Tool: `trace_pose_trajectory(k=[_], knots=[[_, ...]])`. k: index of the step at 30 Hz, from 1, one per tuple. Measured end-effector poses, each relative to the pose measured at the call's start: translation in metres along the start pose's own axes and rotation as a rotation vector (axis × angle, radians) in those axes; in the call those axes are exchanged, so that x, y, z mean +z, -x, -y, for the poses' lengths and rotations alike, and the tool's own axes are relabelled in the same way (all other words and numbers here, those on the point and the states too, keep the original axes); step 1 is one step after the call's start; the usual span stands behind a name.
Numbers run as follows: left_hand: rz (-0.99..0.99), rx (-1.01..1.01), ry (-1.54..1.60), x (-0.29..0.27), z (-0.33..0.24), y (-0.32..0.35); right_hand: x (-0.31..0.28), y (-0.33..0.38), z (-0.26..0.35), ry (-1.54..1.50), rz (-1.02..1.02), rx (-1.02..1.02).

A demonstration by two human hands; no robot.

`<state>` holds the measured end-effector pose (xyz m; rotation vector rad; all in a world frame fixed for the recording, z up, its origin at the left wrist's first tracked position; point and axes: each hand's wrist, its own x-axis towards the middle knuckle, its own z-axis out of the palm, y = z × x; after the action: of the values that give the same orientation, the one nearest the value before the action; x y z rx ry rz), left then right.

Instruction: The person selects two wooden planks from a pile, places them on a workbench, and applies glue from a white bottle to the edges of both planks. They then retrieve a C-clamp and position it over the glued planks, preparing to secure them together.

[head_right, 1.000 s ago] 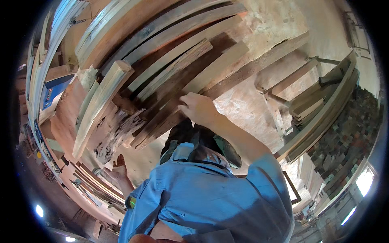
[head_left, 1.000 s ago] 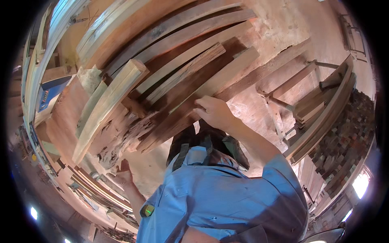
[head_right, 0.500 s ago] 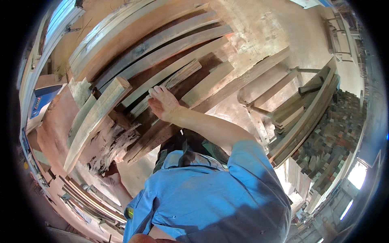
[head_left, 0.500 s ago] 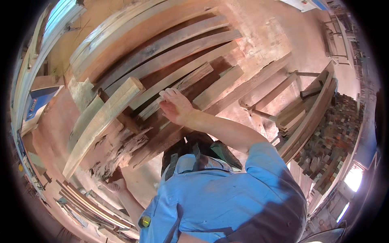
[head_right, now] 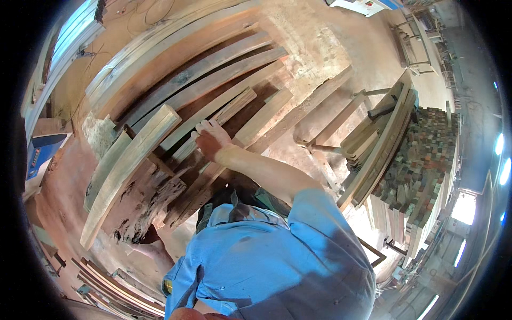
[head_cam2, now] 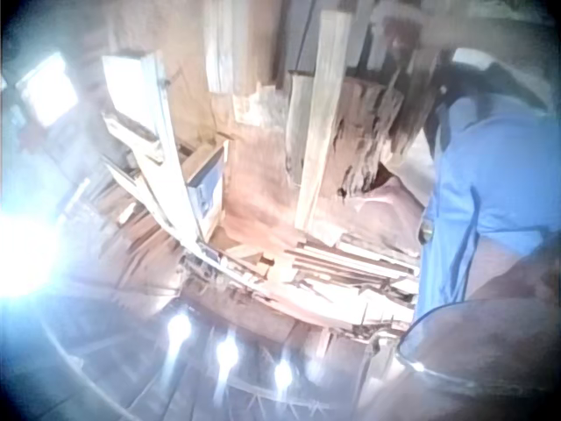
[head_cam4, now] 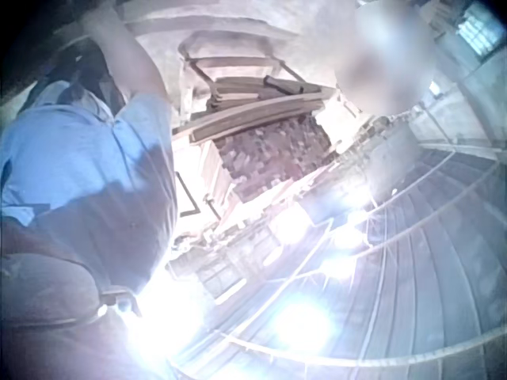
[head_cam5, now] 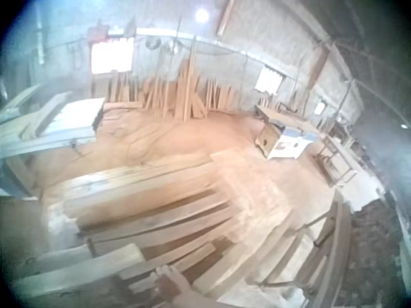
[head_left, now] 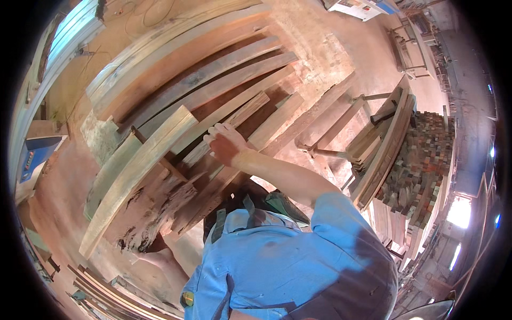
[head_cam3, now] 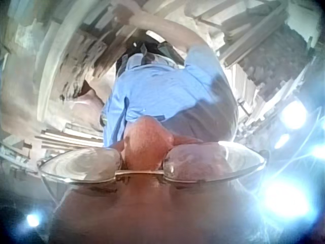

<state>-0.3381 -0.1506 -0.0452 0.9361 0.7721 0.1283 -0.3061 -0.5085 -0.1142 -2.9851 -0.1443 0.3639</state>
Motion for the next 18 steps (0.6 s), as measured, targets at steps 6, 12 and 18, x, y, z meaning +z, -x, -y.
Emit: trace_pose_trajectory(k=[6,12,18], knots=[[0.015,-0.052,0.063,-0.021,0.003,-0.012,-0.006,0.001,-0.001,-0.016,0.025,0.031],[-0.287,-0.08,0.012,-0.037,0.012,0.0,0.01,0.008,-0.022,-0.487,-0.22,-0.063],[-0.384,0.082,-0.506,-0.046,0.091,0.057,-0.012,0.028,-0.109,-0.696,-0.316,-0.172]])
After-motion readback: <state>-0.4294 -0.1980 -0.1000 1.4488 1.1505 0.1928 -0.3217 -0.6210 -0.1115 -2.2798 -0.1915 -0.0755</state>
